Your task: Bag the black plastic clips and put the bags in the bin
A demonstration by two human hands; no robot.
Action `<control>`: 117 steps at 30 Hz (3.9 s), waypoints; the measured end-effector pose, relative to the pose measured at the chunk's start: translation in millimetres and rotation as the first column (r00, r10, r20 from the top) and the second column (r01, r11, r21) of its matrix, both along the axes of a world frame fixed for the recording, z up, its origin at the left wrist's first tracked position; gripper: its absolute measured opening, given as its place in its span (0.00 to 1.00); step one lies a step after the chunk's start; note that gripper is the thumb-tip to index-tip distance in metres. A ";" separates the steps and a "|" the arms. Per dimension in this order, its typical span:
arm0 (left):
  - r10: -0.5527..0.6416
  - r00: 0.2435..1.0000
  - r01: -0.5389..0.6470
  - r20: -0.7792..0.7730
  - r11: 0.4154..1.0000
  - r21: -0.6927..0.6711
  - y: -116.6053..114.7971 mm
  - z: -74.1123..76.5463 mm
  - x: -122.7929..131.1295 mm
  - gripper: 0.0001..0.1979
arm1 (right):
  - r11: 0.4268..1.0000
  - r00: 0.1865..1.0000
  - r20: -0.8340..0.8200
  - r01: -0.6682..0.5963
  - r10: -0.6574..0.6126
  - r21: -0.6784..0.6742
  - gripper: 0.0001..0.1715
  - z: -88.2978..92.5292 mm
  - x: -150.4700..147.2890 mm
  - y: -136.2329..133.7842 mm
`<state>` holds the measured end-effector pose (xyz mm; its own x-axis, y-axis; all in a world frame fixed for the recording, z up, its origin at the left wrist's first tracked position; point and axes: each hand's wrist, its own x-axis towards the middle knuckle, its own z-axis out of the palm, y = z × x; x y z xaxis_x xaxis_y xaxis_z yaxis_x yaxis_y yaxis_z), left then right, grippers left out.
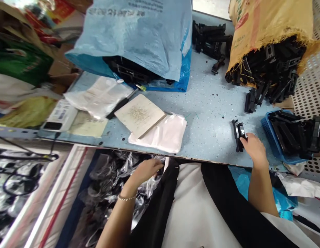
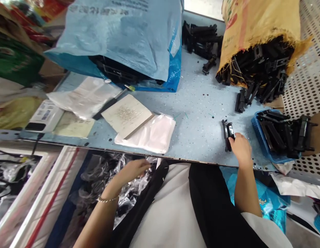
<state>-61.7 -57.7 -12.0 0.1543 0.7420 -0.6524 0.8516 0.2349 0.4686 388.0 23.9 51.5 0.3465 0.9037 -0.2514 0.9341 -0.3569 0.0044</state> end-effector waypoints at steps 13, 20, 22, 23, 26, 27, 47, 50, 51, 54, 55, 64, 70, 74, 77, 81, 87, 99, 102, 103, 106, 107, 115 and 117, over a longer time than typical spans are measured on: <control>0.198 0.922 -0.342 0.334 0.819 0.460 106.1 10.9 43.0 0.06 | 0.999 0.627 -0.778 0.023 -0.052 -0.048 0.16 -16.6 -28.2 -13.9; 0.274 0.815 -0.495 0.510 0.786 0.369 101.3 14.5 39.6 0.08 | 0.981 -0.467 -0.864 -0.039 -0.188 -0.193 0.17 -28.9 -164.1 15.5; 0.307 0.790 -0.520 0.531 0.794 0.314 98.0 16.0 42.4 0.08 | 0.975 -0.603 -0.768 -0.085 -0.215 -0.206 0.17 -39.4 -198.9 28.4; 0.327 0.769 -0.538 0.549 0.795 0.281 96.2 17.4 42.4 0.09 | 0.973 -0.629 -0.746 -0.087 -0.219 -0.213 0.17 -46.2 -211.8 34.1; 0.332 0.695 -0.610 0.637 0.742 0.278 90.2 26.6 35.8 0.10 | 0.968 -0.606 -0.764 -0.040 -0.222 -0.249 0.17 -65.7 -229.6 45.1; 0.315 0.682 -0.633 0.660 0.706 0.317 88.1 31.2 32.2 0.10 | 0.967 -0.581 -0.785 -0.021 -0.218 -0.253 0.17 -69.9 -228.9 46.2; 0.361 0.765 -0.591 0.533 0.723 0.358 98.6 15.8 43.4 0.23 | 0.844 -0.483 -0.704 -0.416 -0.520 -0.337 0.20 -38.7 -157.2 -5.0; 0.324 0.829 -0.519 0.456 0.751 0.408 100.2 8.0 53.4 0.21 | 0.828 -0.437 -0.722 -0.440 -0.537 -0.349 0.20 -43.5 -149.3 -4.8; 0.310 0.837 -0.503 0.452 0.762 0.408 99.8 7.1 54.1 0.21 | 0.823 -0.398 -0.747 -0.447 -0.533 -0.350 0.19 -43.7 -147.7 -4.4; 0.280 0.831 -0.480 0.480 0.797 0.366 97.8 8.4 50.9 0.20 | 0.856 -0.263 -0.847 -0.384 -0.462 -0.347 0.15 -39.2 -145.1 1.0; 0.278 0.825 -0.480 0.493 0.804 0.350 97.4 9.3 49.3 0.20 | 0.868 -0.229 -0.871 -0.363 -0.435 -0.338 0.15 -36.8 -144.3 4.0; 0.325 0.761 -0.568 0.561 0.752 0.334 97.5 10.0 43.4 0.17 | 0.667 -0.440 -0.502 -0.510 -0.745 -0.543 0.11 -63.7 -146.9 2.0; 0.202 0.938 -0.340 0.281 0.687 0.642 84.3 14.6 54.7 0.08 | 0.707 -0.560 -0.440 -0.473 -0.702 -0.526 0.15 -79.7 -136.1 -11.5; 0.146 0.974 -0.225 0.174 0.721 0.656 91.2 9.8 59.7 0.06 | 0.756 -0.597 -0.469 -0.452 -0.651 -0.473 0.17 -74.2 -126.3 -11.6; 0.221 0.918 -0.370 0.330 0.776 0.511 100.9 8.8 47.8 0.05 | 0.758 -0.603 -0.468 -0.436 -0.646 -0.485 0.18 -73.3 -124.0 -14.1; 0.301 0.847 -0.481 0.438 0.785 0.390 104.8 12.3 32.0 0.10 | 0.735 -0.584 -0.451 -0.480 -0.675 -0.478 0.19 -73.7 -127.3 -16.8; 0.238 0.849 -0.446 0.472 0.802 0.397 104.9 9.4 34.0 0.08 | 0.689 -0.584 -0.368 -0.573 -0.723 -0.444 0.15 -66.8 -145.1 -11.1; 0.301 0.751 -0.597 0.588 0.691 0.408 88.3 35.3 15.6 0.09 | 0.592 -0.598 -0.218 -0.549 -0.771 -0.590 0.15 -89.0 -148.6 -18.9; 0.325 0.747 -0.597 0.580 0.712 0.369 89.2 31.3 20.0 0.09 | 0.654 -0.636 -0.253 -0.536 -0.729 -0.535 0.15 -75.9 -144.2 -17.5; 0.340 0.735 -0.609 0.587 0.712 0.349 89.7 29.2 22.4 0.08 | 0.662 -0.636 -0.263 -0.541 -0.726 -0.518 0.15 -71.4 -144.4 -16.9; 0.373 0.704 -0.646 0.604 0.691 0.325 90.8 24.9 27.6 0.10 | 0.657 -0.616 -0.267 -0.586 -0.742 -0.474 0.14 -61.7 -148.5 -15.9; 0.375 0.702 -0.649 0.606 0.687 0.327 91.1 24.5 28.1 0.10 | 0.652 -0.611 -0.259 -0.604 -0.748 -0.458 0.14 -59.9 -150.0 -15.7; 0.349 0.729 -0.600 0.589 0.739 0.305 92.0 18.2 30.4 0.09 | 0.672 -0.627 -0.261 -0.615 -0.734 -0.411 0.13 -55.6 -144.5 -10.4; 0.349 0.790 -0.564 0.504 0.734 0.378 91.5 14.2 36.2 0.10 | 0.663 -0.614 -0.269 -0.611 -0.742 -0.433 0.13 -58.0 -140.7 -12.1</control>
<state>-25.5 33.8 2.1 -0.1416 0.9787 -0.1487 0.4291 0.1960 0.8817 247.3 11.8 -6.5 -0.8905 0.3677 -0.2679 -0.3536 -0.9300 -0.1007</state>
